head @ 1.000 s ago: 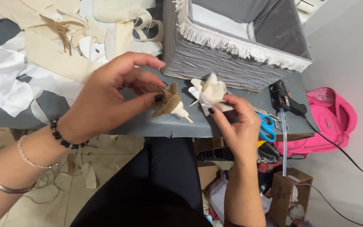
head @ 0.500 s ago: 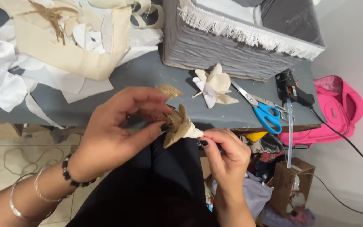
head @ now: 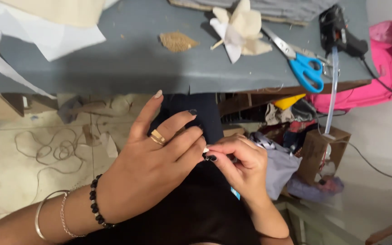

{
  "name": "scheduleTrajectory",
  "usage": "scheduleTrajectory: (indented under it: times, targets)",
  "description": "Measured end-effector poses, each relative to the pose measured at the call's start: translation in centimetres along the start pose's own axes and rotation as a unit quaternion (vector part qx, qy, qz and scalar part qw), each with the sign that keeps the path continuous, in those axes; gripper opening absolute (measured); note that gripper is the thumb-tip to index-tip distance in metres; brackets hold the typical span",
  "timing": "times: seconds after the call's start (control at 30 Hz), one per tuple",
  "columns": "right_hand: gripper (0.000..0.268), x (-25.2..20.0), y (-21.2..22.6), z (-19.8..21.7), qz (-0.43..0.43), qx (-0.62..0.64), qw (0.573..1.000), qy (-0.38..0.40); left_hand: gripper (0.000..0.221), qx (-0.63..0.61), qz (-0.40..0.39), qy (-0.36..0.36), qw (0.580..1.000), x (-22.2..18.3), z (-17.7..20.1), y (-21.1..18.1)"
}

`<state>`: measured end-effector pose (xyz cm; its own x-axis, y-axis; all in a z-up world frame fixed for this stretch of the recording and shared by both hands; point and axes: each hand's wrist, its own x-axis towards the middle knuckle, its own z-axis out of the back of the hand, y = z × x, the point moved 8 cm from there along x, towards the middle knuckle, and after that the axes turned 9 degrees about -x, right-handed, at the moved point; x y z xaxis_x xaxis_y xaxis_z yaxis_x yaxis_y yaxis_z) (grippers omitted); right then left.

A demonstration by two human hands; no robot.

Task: Making decorative flowers from burlap and fabric using scissors and a hot glue gun to decorate a basket

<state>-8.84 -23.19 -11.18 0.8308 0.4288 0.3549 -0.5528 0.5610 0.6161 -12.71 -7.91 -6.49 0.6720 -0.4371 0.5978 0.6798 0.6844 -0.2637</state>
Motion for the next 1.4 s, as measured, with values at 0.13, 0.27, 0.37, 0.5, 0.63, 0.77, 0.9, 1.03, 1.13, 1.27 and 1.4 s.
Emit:
scheduleTrajectory:
  times: [0.13, 0.27, 0.37, 0.5, 0.63, 0.77, 0.9, 1.03, 1.13, 1.27, 1.4]
  targets:
    - [0.018, -2.2, -1.7, -0.6, -0.037, 0.014, 0.999, 0.034, 0.014, -0.001, 0.004, 0.025, 1.000, -0.9, -1.6, -0.6]
    - [0.029, -2.2, -0.9, -1.8, -0.004, 0.016, 0.994, 0.109, 0.019, -0.029, 0.002, 0.060, 0.998, -1.6, -3.3, -0.8]
    - [0.038, -2.5, -0.6, -2.6, 0.012, 0.049, 0.987, 0.155, 0.021, -0.063, -0.006, 0.087, 0.994, -2.1, -4.3, -0.8]
    - [0.043, -3.2, -2.1, -3.4, 0.010, 0.149, 0.977, 0.155, 0.019, -0.211, 0.010, 0.062, 0.976, -2.3, -4.8, 0.0]
    - [0.047, -3.6, -3.4, -4.6, -0.033, 0.240, 0.958, 0.155, 0.023, -0.254, 0.023, 0.046, 0.966, -2.7, -5.4, 0.7]
    - [0.050, -4.9, -5.2, -6.0, -0.110, 0.361, 0.913, 0.151, 0.025, -0.285, 0.048, 0.032, 0.957, -2.8, -6.1, 1.3]
    - [0.049, -6.5, -6.7, -7.6, -0.186, 0.566, 0.795, 0.111, 0.021, -0.313, 0.072, 0.005, 0.947, -3.1, -7.1, 1.7]
    - [0.049, -6.1, -7.7, -7.8, -0.212, 0.553, 0.796, 0.124, 0.021, -0.323, 0.092, 0.000, 0.942, -3.3, -7.8, 2.5]
    - [0.047, -4.5, -6.5, -5.7, -0.094, 0.222, 0.963, 0.122, 0.016, -0.320, 0.106, -0.009, 0.941, -3.6, -8.0, 2.6]
    - [0.026, -5.1, -7.3, -2.7, -0.041, 0.140, 0.985, -0.092, 0.018, -0.309, 0.112, -0.028, 0.944, -3.1, -7.3, 2.4]
    - [0.011, -6.9, -5.7, -1.9, 0.133, -0.068, 0.971, -0.185, 0.024, -0.343, 0.135, -0.046, 0.928, -2.8, -7.2, 2.3]
